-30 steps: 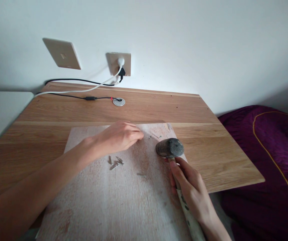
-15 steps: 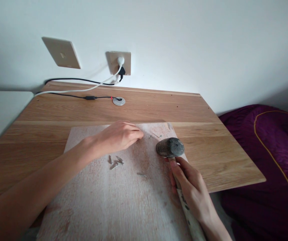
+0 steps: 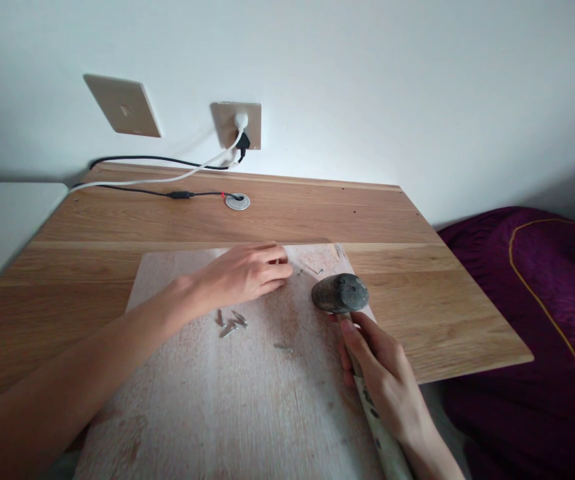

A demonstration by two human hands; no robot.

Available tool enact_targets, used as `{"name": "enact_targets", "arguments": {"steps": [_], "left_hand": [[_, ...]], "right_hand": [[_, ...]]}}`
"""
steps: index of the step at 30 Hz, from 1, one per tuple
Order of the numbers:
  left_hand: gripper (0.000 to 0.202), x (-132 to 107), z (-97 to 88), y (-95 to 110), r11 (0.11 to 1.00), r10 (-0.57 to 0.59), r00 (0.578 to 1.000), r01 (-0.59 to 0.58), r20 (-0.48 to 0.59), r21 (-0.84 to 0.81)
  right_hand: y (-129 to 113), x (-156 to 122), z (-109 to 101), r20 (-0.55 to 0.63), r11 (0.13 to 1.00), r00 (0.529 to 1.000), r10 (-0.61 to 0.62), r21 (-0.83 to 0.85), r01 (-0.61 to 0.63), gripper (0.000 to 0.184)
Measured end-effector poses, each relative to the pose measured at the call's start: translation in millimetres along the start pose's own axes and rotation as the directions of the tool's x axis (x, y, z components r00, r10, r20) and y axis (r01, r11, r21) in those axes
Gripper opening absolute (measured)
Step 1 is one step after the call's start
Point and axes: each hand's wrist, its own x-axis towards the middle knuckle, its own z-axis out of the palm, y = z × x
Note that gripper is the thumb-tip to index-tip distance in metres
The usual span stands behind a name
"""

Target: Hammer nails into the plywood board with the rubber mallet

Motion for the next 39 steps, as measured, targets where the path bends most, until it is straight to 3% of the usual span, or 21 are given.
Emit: {"name": "enact_targets", "arguments": {"steps": [16, 39], "left_hand": [[0.022, -3, 8.4, 0, 0.99, -0.046, 0.997, 0.036, -0.064, -0.139], [0.021, -2, 16.5, 0, 0.952, -0.144, 0.988, 0.124, -0.05, -0.281]], "right_hand": [[-1, 0, 0, -0.009, 1.0, 1.0, 0.006, -0.011, -0.006, 0.057], [-2, 4, -6, 0.053, 0.997, 0.998, 0.025, -0.07, -0.021, 0.051]]}}
